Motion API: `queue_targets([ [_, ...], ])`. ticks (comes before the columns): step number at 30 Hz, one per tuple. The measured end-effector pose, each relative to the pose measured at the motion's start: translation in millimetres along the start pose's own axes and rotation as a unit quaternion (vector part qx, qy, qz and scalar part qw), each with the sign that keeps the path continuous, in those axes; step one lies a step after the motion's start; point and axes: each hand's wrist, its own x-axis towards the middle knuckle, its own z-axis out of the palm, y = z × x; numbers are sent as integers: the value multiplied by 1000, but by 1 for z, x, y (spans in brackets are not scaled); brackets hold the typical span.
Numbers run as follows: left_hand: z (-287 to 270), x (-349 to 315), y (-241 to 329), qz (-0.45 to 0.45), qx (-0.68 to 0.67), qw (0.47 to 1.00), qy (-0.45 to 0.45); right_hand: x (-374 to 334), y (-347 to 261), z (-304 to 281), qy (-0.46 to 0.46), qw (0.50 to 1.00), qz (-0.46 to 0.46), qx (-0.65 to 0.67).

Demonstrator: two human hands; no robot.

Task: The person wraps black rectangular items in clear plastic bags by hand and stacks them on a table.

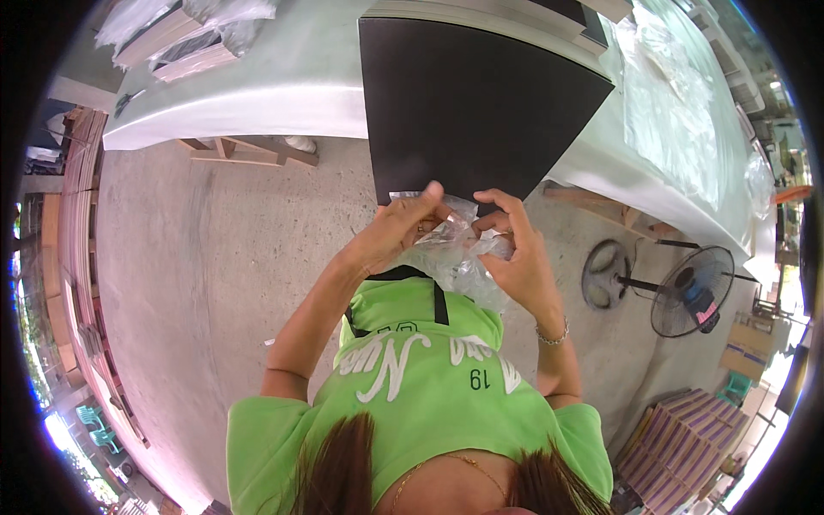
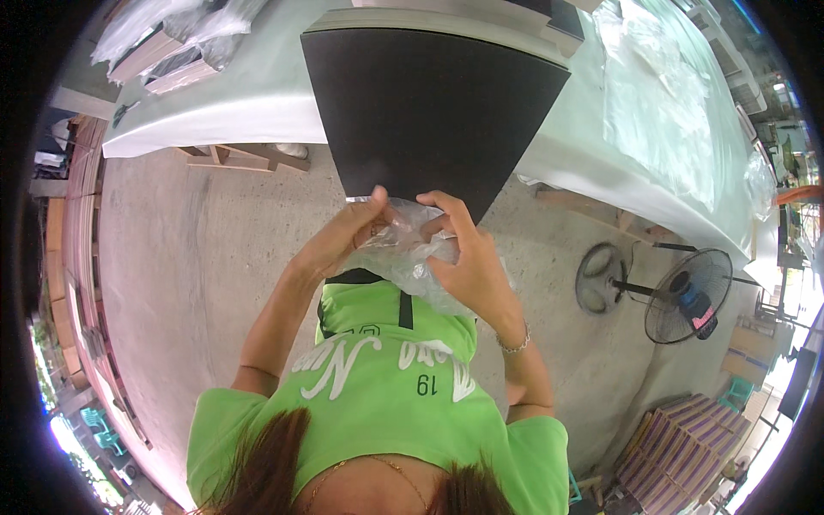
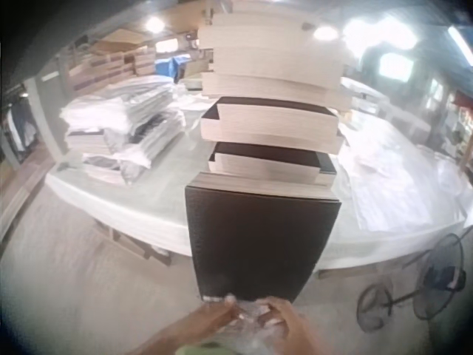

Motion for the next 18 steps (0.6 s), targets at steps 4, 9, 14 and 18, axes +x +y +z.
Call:
queue_targets([
  [4, -4, -9, 13, -21, 11, 999, -23, -1, 2, -1, 18, 1000, 16, -5],
  [9, -8, -14, 23, 14, 259, 965, -34, -2, 10, -3, 38, 999, 3, -9],
  [14, -6, -14, 21, 42, 269, 962, -23, -3, 5, -4, 41, 999, 6, -23],
  [18, -5, -12, 19, 34, 235, 970, -42, -4, 5, -6, 20, 999, 33, -31],
])
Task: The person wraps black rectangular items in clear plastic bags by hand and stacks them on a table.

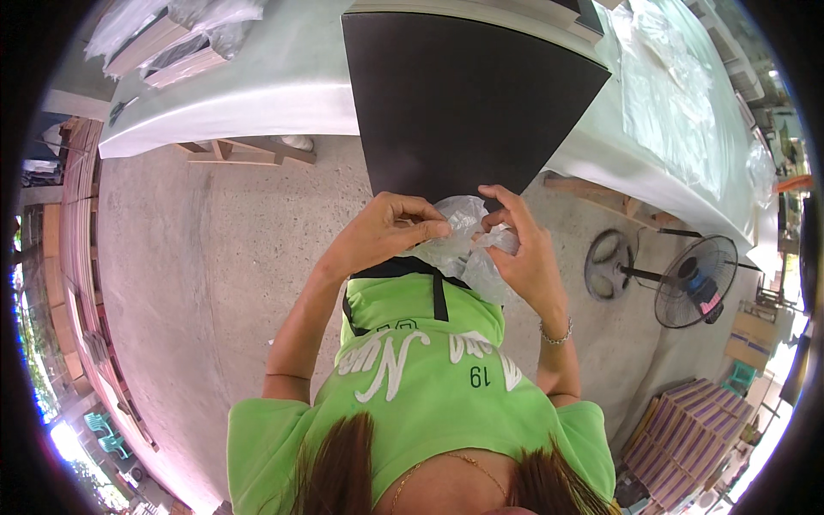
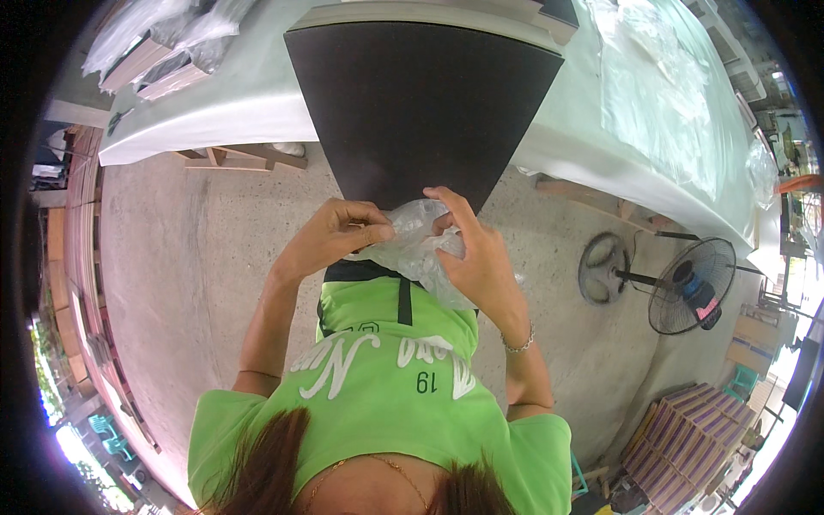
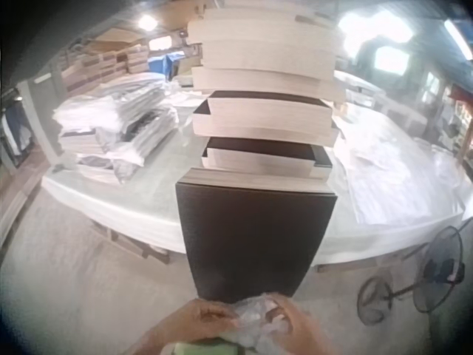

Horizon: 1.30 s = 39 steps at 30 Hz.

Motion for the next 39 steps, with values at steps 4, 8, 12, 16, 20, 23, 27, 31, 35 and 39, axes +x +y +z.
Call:
queue_targets([
  [4, 0, 4, -6, -5, -45, 999, 1, 0, 7, 2, 18, 999, -32, 12],
  [8, 1, 4, -10, -6, -78, 997, 10, -1, 10, 2, 22, 999, -43, 9],
  [12, 1, 4, -10, -6, -97, 995, -3, -1, 5, 0, 7, 1000, -9, -8],
  [16, 6, 6, -8, -19, -91, 996, -4, 3, -2, 6, 65, 988, -122, -64],
  [20, 19, 15, -16, 32, -166, 986, 13, 8, 5, 13, 66, 985, -154, -47],
  [23, 34, 20, -16, 129, -125, 984, 21, 21, 11, 15, 123, 982, -92, 107],
  [27, 58, 15, -6, 70, -35, 997, -5, 35, 2, 11, 143, 878, 35, 456],
  [31, 86, 28, -46, 116, -79, 990, 2, 45, 3, 2, 108, 740, 55, 661],
  [35, 106, 35, -69, 100, -59, 991, 61, 47, 1, -2, 102, 688, 41, 717],
  [39, 89, 31, -54, 85, -33, 995, 43, 42, 17, -22, 219, 745, -54, 628],
])
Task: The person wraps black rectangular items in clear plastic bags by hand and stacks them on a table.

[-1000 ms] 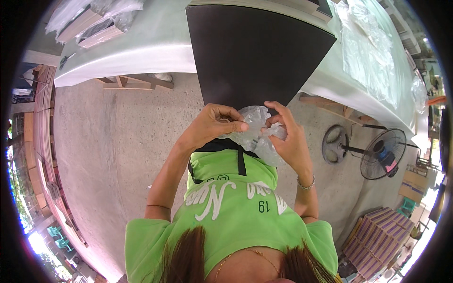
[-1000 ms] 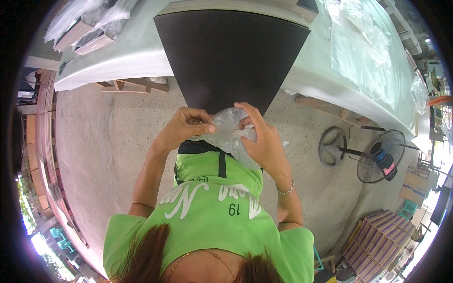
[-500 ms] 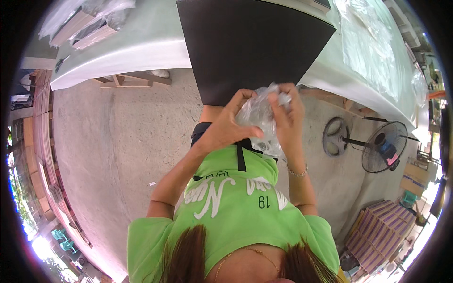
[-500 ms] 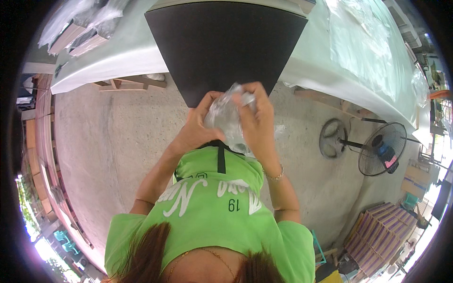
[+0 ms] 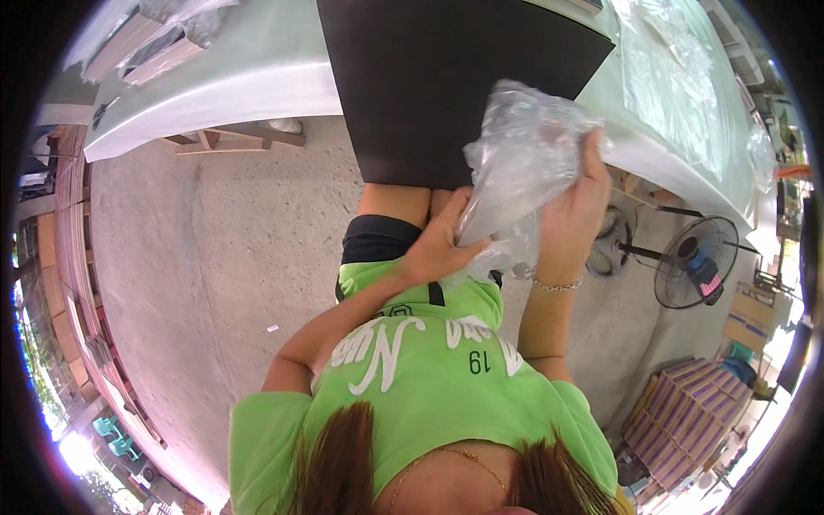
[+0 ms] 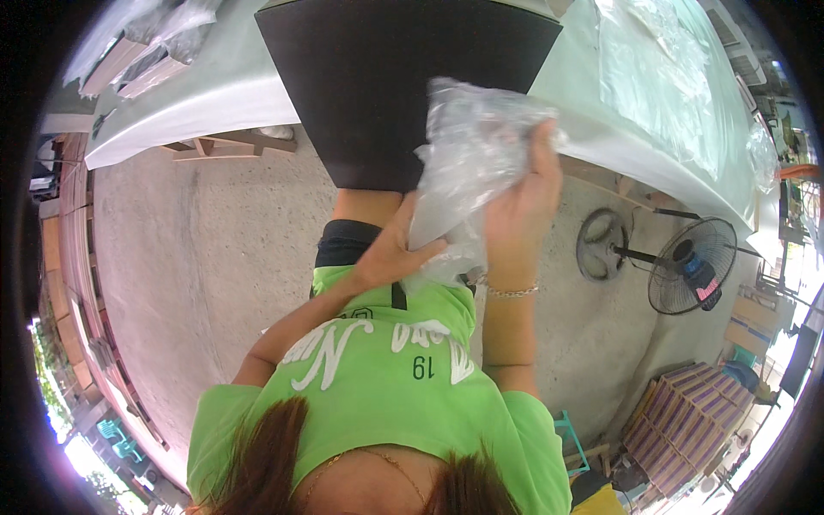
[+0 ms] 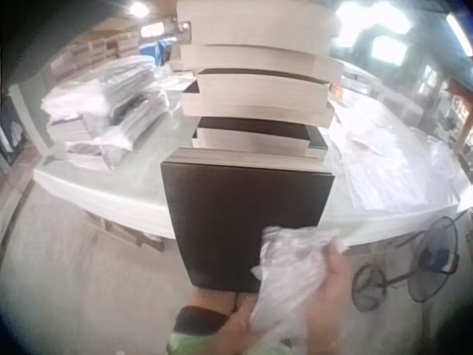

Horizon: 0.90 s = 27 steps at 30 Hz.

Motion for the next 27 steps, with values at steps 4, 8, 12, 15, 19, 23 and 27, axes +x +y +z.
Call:
queue_targets([
  [4, -49, -9, 17, -214, 13, 973, -80, 11, -25, -24, 70, 992, -100, -34],
  [8, -78, -15, -5, -212, -106, 970, 47, 16, -30, -50, 147, 985, -95, -3],
  [12, -113, -23, -12, -196, -467, 858, -81, 12, -23, -88, 152, 985, -80, 12],
  [15, -105, -24, -8, -72, -41, 991, -106, 8, -19, -111, 177, 981, -69, 39],
  [19, -99, -20, -17, -194, -173, 965, -14, 2, -16, -157, 188, 978, -78, -37],
  [23, -99, -11, -19, -234, -236, 942, 48, -17, 4, -107, 391, 745, -293, -454],
  [27, -93, 0, -6, -204, -174, 963, 17, -41, 24, -47, 55, 661, -320, -676],
])
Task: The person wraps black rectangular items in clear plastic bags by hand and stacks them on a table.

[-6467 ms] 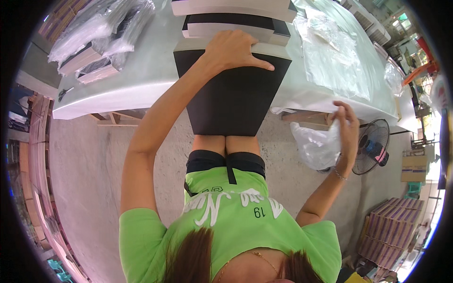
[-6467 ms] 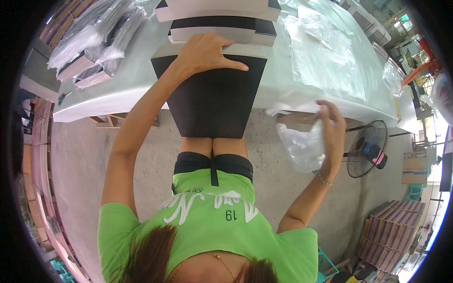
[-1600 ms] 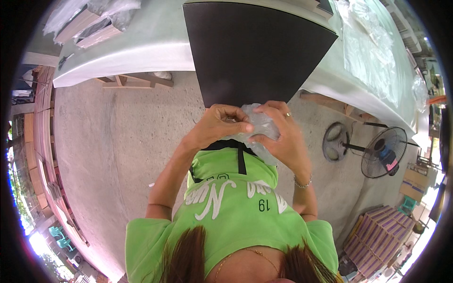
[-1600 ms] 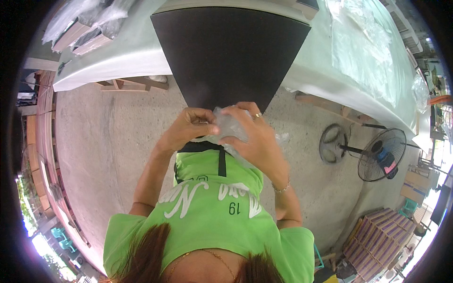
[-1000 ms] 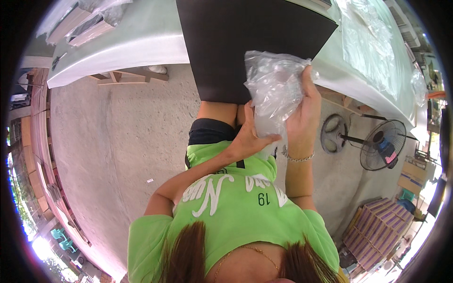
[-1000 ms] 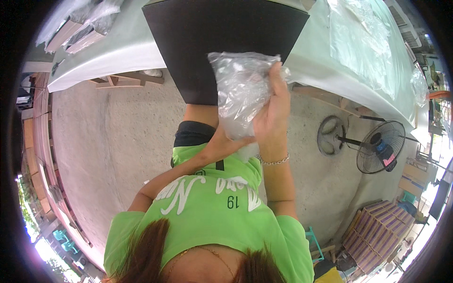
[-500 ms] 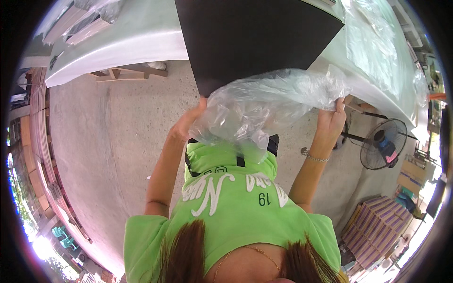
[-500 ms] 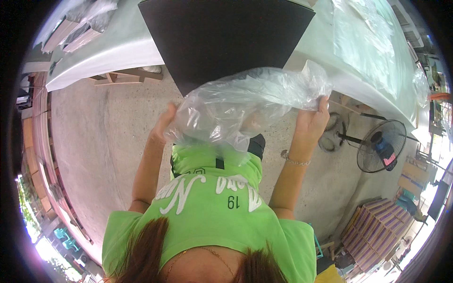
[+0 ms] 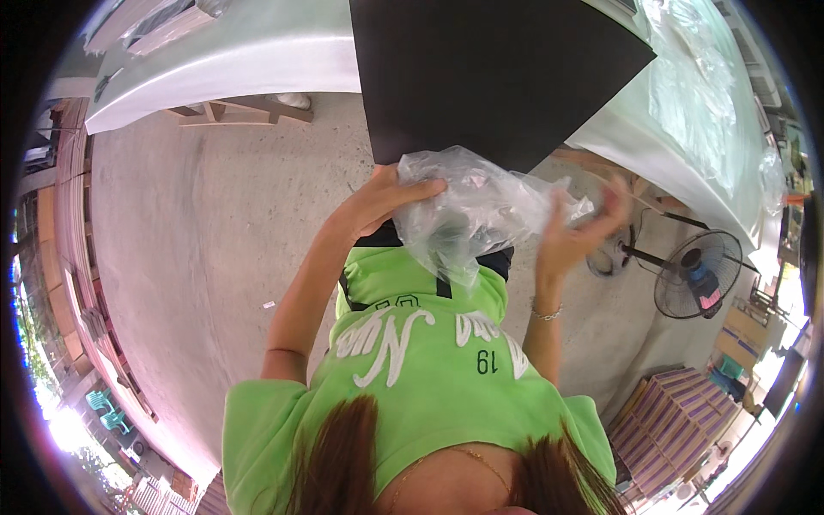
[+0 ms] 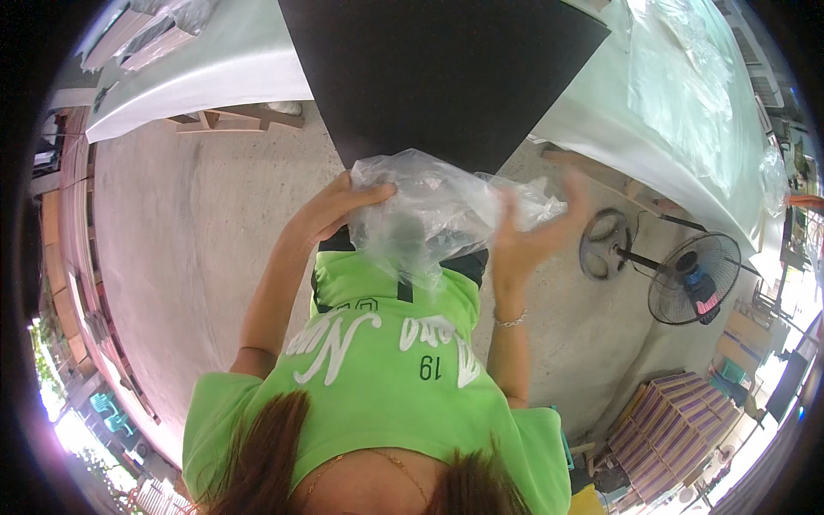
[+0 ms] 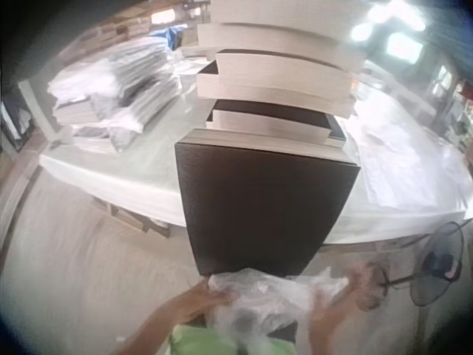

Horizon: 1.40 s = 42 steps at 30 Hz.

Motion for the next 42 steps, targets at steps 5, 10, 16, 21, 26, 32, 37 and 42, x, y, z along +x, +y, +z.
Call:
queue_targets([
  [5, -2, 9, 9, 32, -41, 998, -39, -17, -41, 39, -325, 917, 50, 226],
  [10, -18, -1, 15, 72, -125, 989, -24, -15, -28, 56, -295, 906, 113, 281],
  [16, -10, -21, -5, 193, 157, 968, 38, -11, -24, 58, -289, 879, 189, 329],
  [21, -2, -12, -11, 291, 303, 893, 162, -14, -17, 60, -287, 872, 211, 336],
  [26, 0, -12, -2, 260, 262, 909, 193, -12, -17, 56, -297, 876, 218, 310],
  [32, -2, -12, -5, 272, 357, 876, 176, -14, -17, 59, -270, 872, 216, 347],
  [37, -11, -10, -15, 190, 148, 966, 99, -24, 26, 51, -227, 826, 282, 433],
  [42, -30, -11, -30, 70, -56, 996, 25, -35, 134, -14, -69, 675, 472, 563],
])
